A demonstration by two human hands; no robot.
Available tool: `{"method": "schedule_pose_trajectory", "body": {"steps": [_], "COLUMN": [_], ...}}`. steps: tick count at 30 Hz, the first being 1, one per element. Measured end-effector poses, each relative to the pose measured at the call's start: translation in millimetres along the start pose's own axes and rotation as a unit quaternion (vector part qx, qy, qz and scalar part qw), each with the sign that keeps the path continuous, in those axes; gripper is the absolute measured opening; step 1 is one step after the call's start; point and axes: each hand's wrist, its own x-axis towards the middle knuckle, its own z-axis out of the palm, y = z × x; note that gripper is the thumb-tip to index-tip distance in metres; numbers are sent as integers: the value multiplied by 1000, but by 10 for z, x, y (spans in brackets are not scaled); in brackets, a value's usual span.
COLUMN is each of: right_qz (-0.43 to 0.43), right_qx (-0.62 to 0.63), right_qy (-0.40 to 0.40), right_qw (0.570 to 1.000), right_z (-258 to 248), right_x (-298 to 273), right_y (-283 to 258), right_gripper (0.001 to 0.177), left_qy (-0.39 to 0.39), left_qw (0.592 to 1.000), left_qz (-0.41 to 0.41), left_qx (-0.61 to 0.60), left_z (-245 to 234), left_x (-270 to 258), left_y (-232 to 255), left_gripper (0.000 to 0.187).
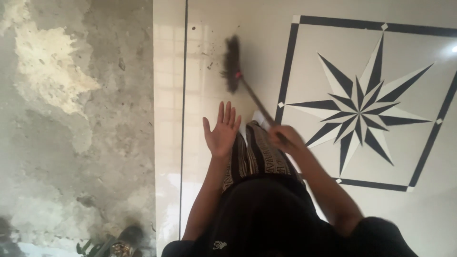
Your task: The person sweeps a tiled floor using a brush, moving the bristles across the surface and near the base of a pillar.
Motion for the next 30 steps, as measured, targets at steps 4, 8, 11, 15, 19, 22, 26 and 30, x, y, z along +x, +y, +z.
{"method": "schedule_pose_trajectory", "body": {"steps": [4, 8, 11, 15, 19, 22, 26, 30], "right_qz": [92, 142, 101, 85, 80, 72, 34, -62], "right_qx": [-16, -53, -44, 116, 183, 251, 356, 392], "right_qy": [163, 180, 153, 59, 14, -86, -253, -161], "right_qw": [982, 972, 982, 988, 980, 962, 899, 903], "right_z": [271, 162, -134, -158, -52, -147, -265, -93], "right_x": [-917, -809, 27, 1076, 1206, 1157, 423, -552], "right_y": [-187, 202, 622, 726, 664, 697, 759, 634], "right_gripper": [10, 20, 20, 24, 25, 30, 26, 19], "left_qy": [24, 22, 34, 44, 41, 58, 55, 60], "left_qw": [1000, 999, 999, 998, 998, 996, 993, 985], "left_qz": [-16, -20, -4, -2, -37, -50, -79, -131], "left_qx": [11, 22, 40, 55, 30, 38, 75, 95], "left_z": [-11, 6, 35, 67, 112, 157, 213, 239], "left_x": [-68, -137, -150, -135, -70, -26, 104, 302], "left_y": [119, 253, 364, 459, 459, 431, 412, 420], "left_gripper": [78, 78, 78, 78, 78, 76, 77, 76]}}
